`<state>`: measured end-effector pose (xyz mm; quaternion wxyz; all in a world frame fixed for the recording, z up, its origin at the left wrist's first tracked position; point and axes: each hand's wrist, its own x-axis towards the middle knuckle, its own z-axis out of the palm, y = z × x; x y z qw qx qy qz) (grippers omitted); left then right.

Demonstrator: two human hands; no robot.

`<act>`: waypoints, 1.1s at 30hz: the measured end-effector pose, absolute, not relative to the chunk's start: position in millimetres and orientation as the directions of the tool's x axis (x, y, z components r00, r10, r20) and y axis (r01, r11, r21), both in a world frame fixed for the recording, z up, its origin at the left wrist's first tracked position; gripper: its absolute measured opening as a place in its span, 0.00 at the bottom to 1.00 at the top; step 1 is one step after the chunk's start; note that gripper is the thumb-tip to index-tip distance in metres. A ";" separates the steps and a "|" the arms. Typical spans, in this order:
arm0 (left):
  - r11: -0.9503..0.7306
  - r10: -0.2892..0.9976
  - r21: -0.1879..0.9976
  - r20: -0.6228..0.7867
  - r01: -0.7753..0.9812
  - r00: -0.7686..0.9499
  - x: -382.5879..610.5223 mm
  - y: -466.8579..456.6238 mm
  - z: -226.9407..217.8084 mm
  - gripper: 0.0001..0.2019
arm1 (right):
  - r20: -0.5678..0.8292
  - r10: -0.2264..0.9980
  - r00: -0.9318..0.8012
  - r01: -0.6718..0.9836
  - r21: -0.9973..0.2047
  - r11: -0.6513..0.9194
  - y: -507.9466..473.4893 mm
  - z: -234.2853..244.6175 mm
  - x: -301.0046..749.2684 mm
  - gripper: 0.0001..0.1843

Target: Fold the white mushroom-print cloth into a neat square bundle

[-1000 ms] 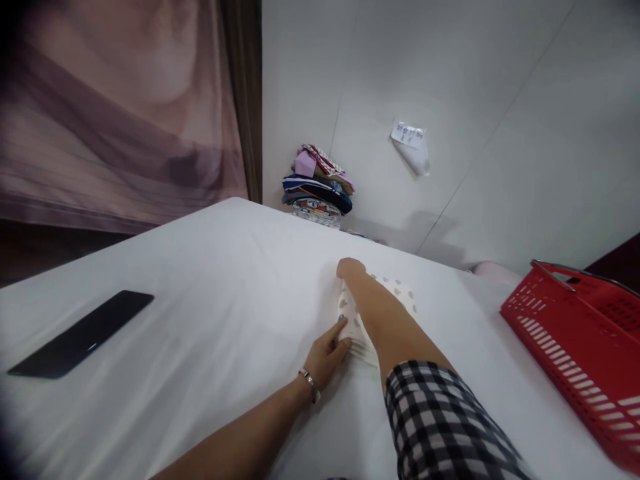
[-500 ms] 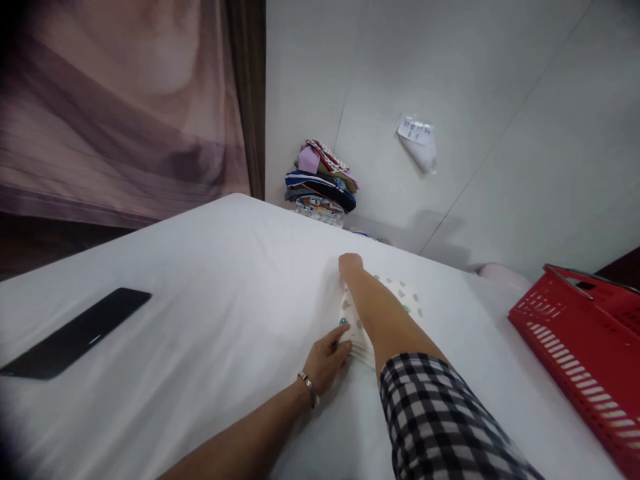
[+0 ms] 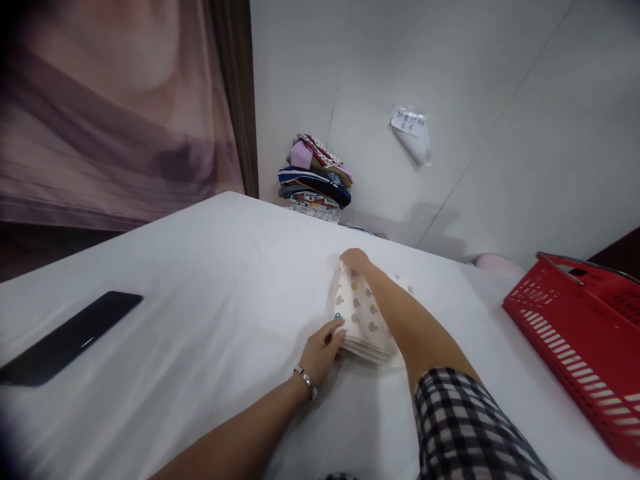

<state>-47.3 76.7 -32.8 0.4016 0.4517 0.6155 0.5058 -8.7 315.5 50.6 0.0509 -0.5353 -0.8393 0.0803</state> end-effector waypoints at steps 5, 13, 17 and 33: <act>0.106 0.961 0.992 -0.083 0.075 -0.265 -46.2 78.3 -34.7 0.18 | 0.124 0.859 -0.496 0.839 -0.186 0.512 284.2 32.2 27.5 0.23; 0.197 0.945 0.975 -0.217 -0.104 -0.244 -50.0 81.6 -21.7 0.19 | -0.036 0.834 -0.550 0.827 -0.157 0.539 255.2 18.9 24.2 0.29; 0.181 0.946 0.976 -0.206 -0.119 -0.250 -51.7 82.5 -19.7 0.18 | -0.024 0.830 -0.557 0.812 -0.226 0.539 233.6 32.4 34.8 0.31; 0.163 0.950 0.979 -0.190 -0.124 -0.249 -55.5 86.7 -24.6 0.18 | 0.095 0.919 -0.382 0.903 -0.173 0.393 206.8 29.1 113.0 0.32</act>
